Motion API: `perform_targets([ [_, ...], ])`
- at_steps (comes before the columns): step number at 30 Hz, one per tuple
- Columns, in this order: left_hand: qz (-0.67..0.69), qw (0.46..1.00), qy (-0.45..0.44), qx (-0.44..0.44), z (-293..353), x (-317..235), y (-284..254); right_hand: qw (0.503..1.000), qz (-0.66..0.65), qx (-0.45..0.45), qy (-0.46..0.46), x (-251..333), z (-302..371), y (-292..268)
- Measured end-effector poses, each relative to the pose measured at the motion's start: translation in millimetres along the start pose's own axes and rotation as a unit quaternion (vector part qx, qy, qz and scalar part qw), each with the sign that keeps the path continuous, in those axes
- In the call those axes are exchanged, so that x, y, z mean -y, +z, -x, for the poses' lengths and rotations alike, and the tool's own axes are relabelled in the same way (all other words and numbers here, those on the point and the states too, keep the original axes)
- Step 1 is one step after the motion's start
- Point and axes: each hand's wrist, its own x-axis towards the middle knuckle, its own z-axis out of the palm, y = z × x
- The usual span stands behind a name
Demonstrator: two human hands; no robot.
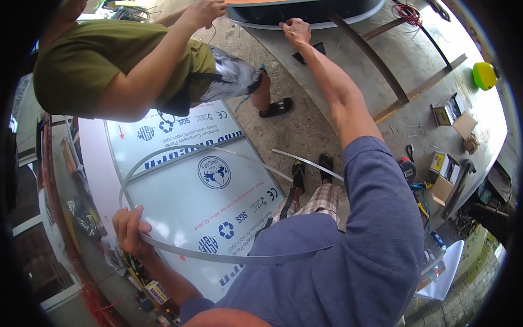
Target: Bending and preparing metal framing components for a circular sign assembly.
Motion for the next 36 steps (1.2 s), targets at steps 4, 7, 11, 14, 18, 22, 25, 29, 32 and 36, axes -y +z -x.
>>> perform_targets([
  [4,-0.016,1.0,-0.006,0.018,3.0,1.1,2.9,0.989,0.104,-0.08,0.069,18.2,-22.5,29.0],
  [7,-0.02,0.999,-0.025,0.038,7.7,4.7,5.5,0.985,0.148,-0.071,0.043,27.4,-29.1,32.5],
  [11,-0.014,0.998,-0.033,0.047,3.6,6.9,12.8,0.975,0.191,-0.105,-0.042,18.2,-33.8,35.4],
  [14,-0.024,0.998,-0.025,0.052,5.2,7.4,14.1,0.981,0.169,-0.089,-0.042,9.8,-23.7,33.0],
  [18,-0.015,0.998,-0.025,0.049,7.7,8.0,16.0,0.979,0.171,-0.068,-0.085,-1.5,-10.5,19.6],
  [22,-0.019,0.998,-0.024,0.047,10.3,3.4,18.7,0.983,0.144,-0.044,-0.102,-8.3,5.6,8.5],
  [25,-0.018,0.999,-0.018,0.046,10.5,2.1,21.2,0.986,0.099,-0.088,-0.1,6.8,-2.9,7.0],
  [29,-0.011,0.998,-0.024,0.05,12.7,-3.1,26.1,0.986,0.103,-0.096,-0.084,40.1,-19.3,11.5],
  [32,-0.001,0.998,-0.021,0.059,11.0,-5.1,25.4,0.977,0.117,-0.164,-0.069,35.8,-33.6,26.3],
  [36,0.005,0.998,-0.021,0.063,7.5,-8.1,26.9,0.961,0.084,-0.236,-0.113,16.7,-40.1,33.8],
])
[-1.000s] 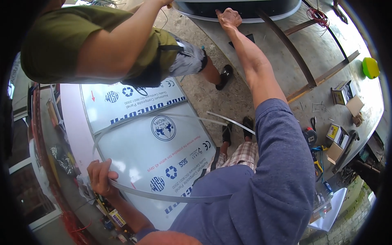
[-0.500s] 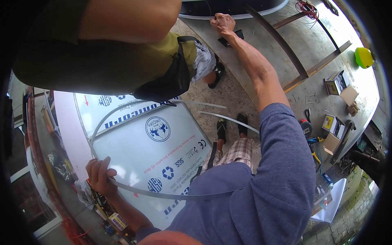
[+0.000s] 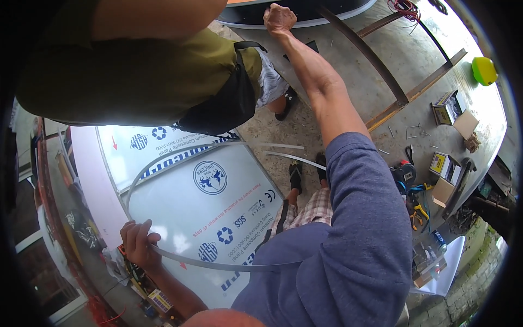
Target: Bending and preparing metal framing components for a circular sign assembly.
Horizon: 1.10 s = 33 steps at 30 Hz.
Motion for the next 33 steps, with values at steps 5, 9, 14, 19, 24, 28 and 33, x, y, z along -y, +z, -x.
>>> perform_targets([
  [5,-0.007,1.0,-0.011,0.007,9.6,-3.3,6.4,0.994,-0.074,0.076,-0.009,21.8,9.0,-14.0],
  [9,0.013,1.0,-0.003,0.009,4.9,-4.9,12.2,0.986,-0.082,0.134,0.061,2.8,9.6,-18.2],
  [14,0.022,1.0,-0.004,0.002,6.4,-6.4,17.1,0.941,-0.256,0.107,0.194,-21.6,28.6,11.9],
  [19,0.041,0.999,-0.025,0.018,8.6,-4.6,21.1,0.746,-0.433,0.114,0.493,-20.3,12.8,37.7],
  [24,0.046,0.999,-0.016,0.008,2.1,-2.1,27.2,0.474,-0.608,0.167,0.614,-35.0,-7.2,39.5],
  [28,0.047,0.999,-0.019,0.012,-0.3,-0.5,27.1,0.452,-0.629,0.256,0.578,-26.6,-6.9,34.1],
  [33,0.061,0.998,-0.026,0.023,-8.0,-2.2,30.0,0.523,-0.637,0.338,0.455,-26.9,-13.1,26.4],
])
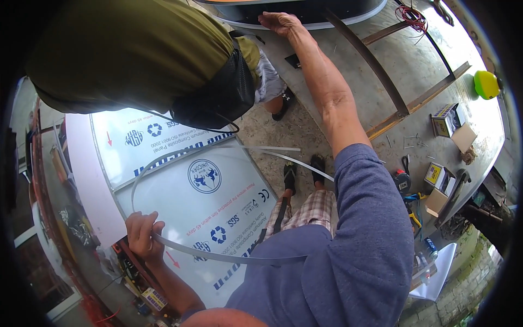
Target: Bending and preparing metal framing components for a circular sign assembly.
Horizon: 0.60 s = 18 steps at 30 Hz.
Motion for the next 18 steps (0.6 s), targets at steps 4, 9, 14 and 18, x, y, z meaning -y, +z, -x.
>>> perform_targets([
  [4,0.005,1.0,0.009,-0.005,-6.9,0.7,4.1,0.999,-0.011,0.016,-0.028,3.0,-10.8,-4.6],
  [9,0.001,1.0,0.01,-0.003,-10.4,2.0,7.9,0.991,-0.042,0.107,-0.072,-8.7,-17.1,-17.5],
  [14,0.014,1.0,0.011,-0.004,-16.2,4.1,13.5,0.997,-0.011,0.052,-0.061,0.5,-14.6,-15.6],
  [18,0.007,1.0,-0.001,0.001,-12.1,5.0,14.1,0.989,0.105,-0.085,-0.065,-8.1,13.2,30.3],
])
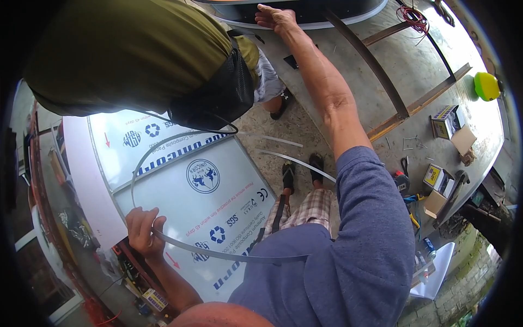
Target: Bending and preparing metal framing components for a circular sign assembly.
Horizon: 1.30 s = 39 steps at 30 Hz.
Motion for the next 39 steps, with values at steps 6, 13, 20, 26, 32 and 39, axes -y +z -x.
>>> perform_targets([
  [6,0.013,1.0,0.006,-0.012,-6.1,-0.6,5.1,0.992,0.038,-0.059,-0.101,0.1,4.9,9.4],
  [13,0.009,1.0,-0.01,-0.009,-1.8,0.0,5.8,0.979,0.065,-0.014,-0.192,-5.2,14.1,3.5],
  [20,0.013,1.0,-0.015,-0.018,-3.0,0.3,9.8,0.97,0.107,-0.02,-0.217,1.5,45.0,-15.9],
  [26,0.032,0.999,-0.015,-0.013,-4.4,0.5,13.1,0.879,0.293,-0.204,-0.316,-7.3,38.3,-10.0],
  [32,0.027,0.999,-0.005,-0.027,-11.4,0.4,13.7,0.771,0.462,-0.308,-0.311,-5.8,11.5,14.1],
  [39,0.016,0.999,-0.016,-0.026,-4.4,4.1,10.9,0.786,0.399,-0.338,-0.33,-11.8,2.2,17.6],
])
